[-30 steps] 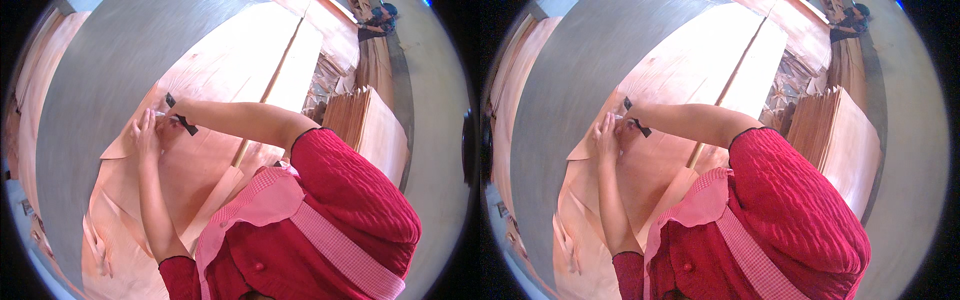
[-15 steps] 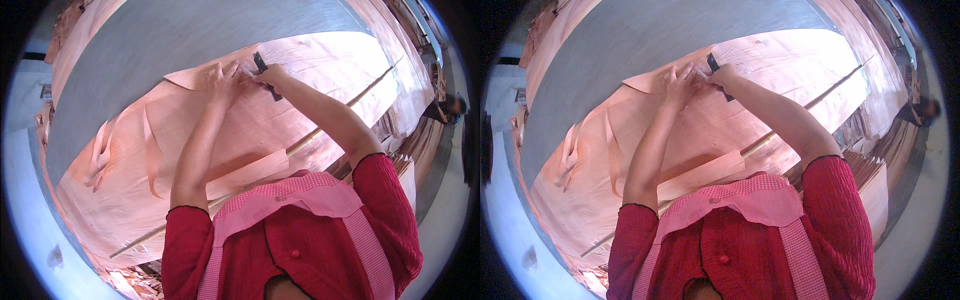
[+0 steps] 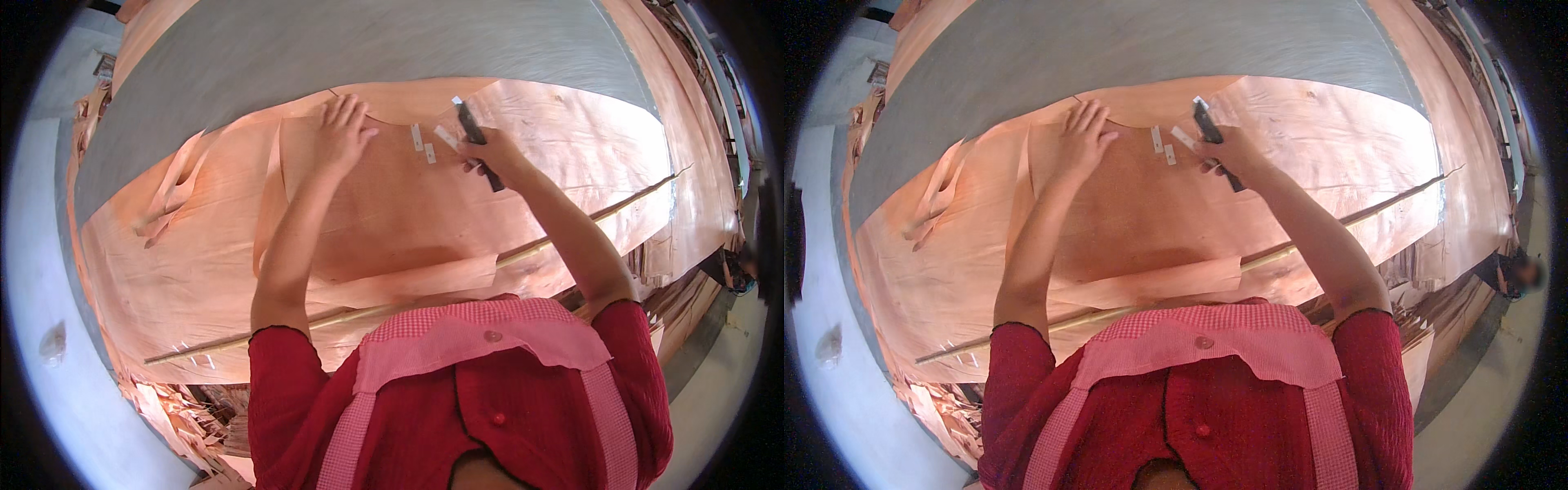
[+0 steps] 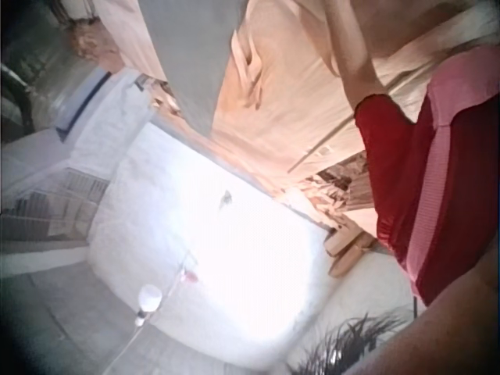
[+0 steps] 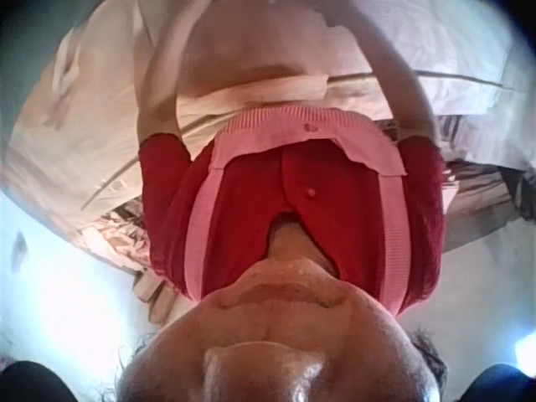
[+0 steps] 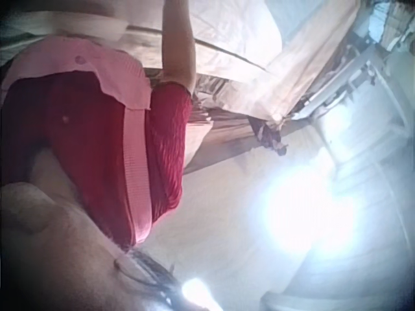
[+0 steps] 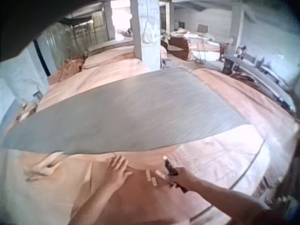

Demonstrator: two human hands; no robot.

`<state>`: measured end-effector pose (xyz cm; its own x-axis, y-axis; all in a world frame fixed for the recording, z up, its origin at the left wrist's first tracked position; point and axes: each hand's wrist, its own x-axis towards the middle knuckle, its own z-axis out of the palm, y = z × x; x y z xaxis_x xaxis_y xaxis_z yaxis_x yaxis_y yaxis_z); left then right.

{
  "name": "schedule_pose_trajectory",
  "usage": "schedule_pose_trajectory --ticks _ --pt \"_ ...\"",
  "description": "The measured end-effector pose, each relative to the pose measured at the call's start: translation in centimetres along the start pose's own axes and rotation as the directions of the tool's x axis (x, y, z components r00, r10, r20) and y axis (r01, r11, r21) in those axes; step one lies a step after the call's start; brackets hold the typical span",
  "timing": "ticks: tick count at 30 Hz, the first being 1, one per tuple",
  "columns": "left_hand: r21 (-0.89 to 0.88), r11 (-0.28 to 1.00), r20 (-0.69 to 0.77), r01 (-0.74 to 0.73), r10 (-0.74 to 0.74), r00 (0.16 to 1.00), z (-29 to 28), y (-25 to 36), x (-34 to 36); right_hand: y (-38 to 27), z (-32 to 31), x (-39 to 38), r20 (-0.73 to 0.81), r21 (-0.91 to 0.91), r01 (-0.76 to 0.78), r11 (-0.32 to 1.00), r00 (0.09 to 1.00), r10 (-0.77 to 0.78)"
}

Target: The person repairs thin wood veneer sheets by using a utility knife to cut away damaged sections along a curved template, applying small pieces of white adhesive tape to join veneer sections, and then moving the repaired sheets onto a large stack.

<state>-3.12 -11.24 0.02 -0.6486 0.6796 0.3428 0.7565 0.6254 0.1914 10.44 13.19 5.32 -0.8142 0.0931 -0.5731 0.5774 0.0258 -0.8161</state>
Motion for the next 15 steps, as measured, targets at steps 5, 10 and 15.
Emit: schedule_pose_trajectory --ticks 5,10,15 --pt "-0.037 0.997 0.068 -0.067 0.069 0.995 -1.0 -2.2 -0.8 -1.0 6.9 3.0 0.058 0.105 0.119 0.987 0.99 -0.126" --pt "-0.216 0.97 0.027 -0.116 0.125 0.992 -0.4 -3.1 -0.4 -4.2 12.8 7.8 -0.139 0.487 0.037 0.873 0.99 0.035" --pt "-0.566 0.814 0.079 0.129 -0.102 0.992 -1.9 -2.0 -0.3 -3.8 13.5 9.0 -0.158 0.416 -0.078 0.906 0.975 0.156"
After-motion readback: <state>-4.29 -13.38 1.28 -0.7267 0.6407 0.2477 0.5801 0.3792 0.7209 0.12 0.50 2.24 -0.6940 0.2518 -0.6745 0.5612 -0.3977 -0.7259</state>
